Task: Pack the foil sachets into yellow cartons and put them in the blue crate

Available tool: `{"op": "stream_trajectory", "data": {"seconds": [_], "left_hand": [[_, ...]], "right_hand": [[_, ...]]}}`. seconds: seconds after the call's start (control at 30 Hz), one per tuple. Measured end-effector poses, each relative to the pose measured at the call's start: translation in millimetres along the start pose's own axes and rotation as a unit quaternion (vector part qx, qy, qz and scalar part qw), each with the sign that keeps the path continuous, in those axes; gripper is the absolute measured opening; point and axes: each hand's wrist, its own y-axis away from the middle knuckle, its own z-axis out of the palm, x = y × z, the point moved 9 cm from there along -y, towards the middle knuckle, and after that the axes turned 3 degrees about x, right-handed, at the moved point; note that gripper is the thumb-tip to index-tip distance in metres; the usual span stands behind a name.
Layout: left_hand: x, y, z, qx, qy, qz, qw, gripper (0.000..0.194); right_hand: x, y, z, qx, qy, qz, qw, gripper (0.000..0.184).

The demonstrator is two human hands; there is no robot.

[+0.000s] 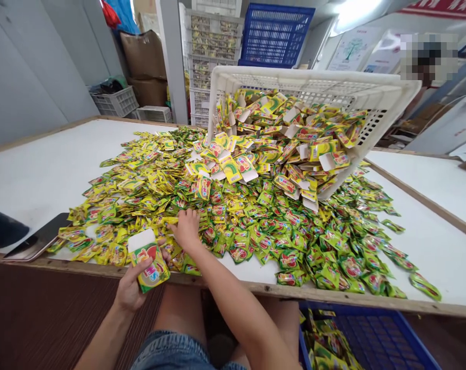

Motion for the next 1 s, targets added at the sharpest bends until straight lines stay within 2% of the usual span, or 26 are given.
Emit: {"op": "stream_trajectory", "data": {"seconds": [0.1,0.17,0.3,0.4,0.47,0.57,0.67,0.73,0.83,0.93,1.0], "left_hand": [[-3.4,-0.5,-2.4,-0.015,-0.011,0.001,1.000,0.065],[-5.3,-2.2,-6.1,-0.028,-0.011,0.000,1.000,0.061],[-11.9,-5.2,-7.5,-0.047,-0.012,-0.015,0.999,0.060],[-20.9,-5.7,2.2,-0.058,-0.009,-0.034,0.998,0.060],[-27.5,-5.4,11.3,-0.060,-0.014,-0.049,0.997,0.062],[-34.3,-3.8,23.1,-0.048,-0.027,-0.064,0.996,0.073],[-37.6,-0.3,29.2,-0.034,-0.040,-0.071,0.996,0.077],[-37.5,2.3,30.9,-0.035,-0.049,-0.066,0.996,0.074],[-37.2,5.1,30.7,-0.047,-0.064,-0.059,0.995,0.066],[-39.2,5.3,29.5,-0.048,-0.074,-0.065,0.994,0.061],[-40.4,4.5,30.3,-0.048,-0.079,-0.061,0.994,0.059]], "right_hand": [[-4.9,8.0,2.0,-0.025,-0.107,-0.012,0.994,0.016],[5.1,15.0,-18.9,-0.026,-0.194,-0.014,0.981,0.013],[69.9,24.5,-94.6,0.017,-0.338,0.062,0.939,0.032],[128.2,35.4,-146.4,0.040,-0.326,0.124,0.937,0.045],[158.2,48.4,-162.9,0.030,-0.294,0.154,0.943,0.045],[187.8,74.1,-163.3,0.024,-0.216,0.195,0.956,0.042],[196.9,95.0,-150.8,0.054,-0.175,0.214,0.960,0.046],[195.0,102.1,-143.6,0.072,-0.155,0.219,0.961,0.045],[185.8,101.0,-144.3,0.085,-0.119,0.210,0.967,0.038],[169.3,86.0,-149.7,0.028,-0.008,0.149,0.988,0.026],[161.7,74.3,-151.4,-0.022,0.070,0.108,0.991,0.019]]}}
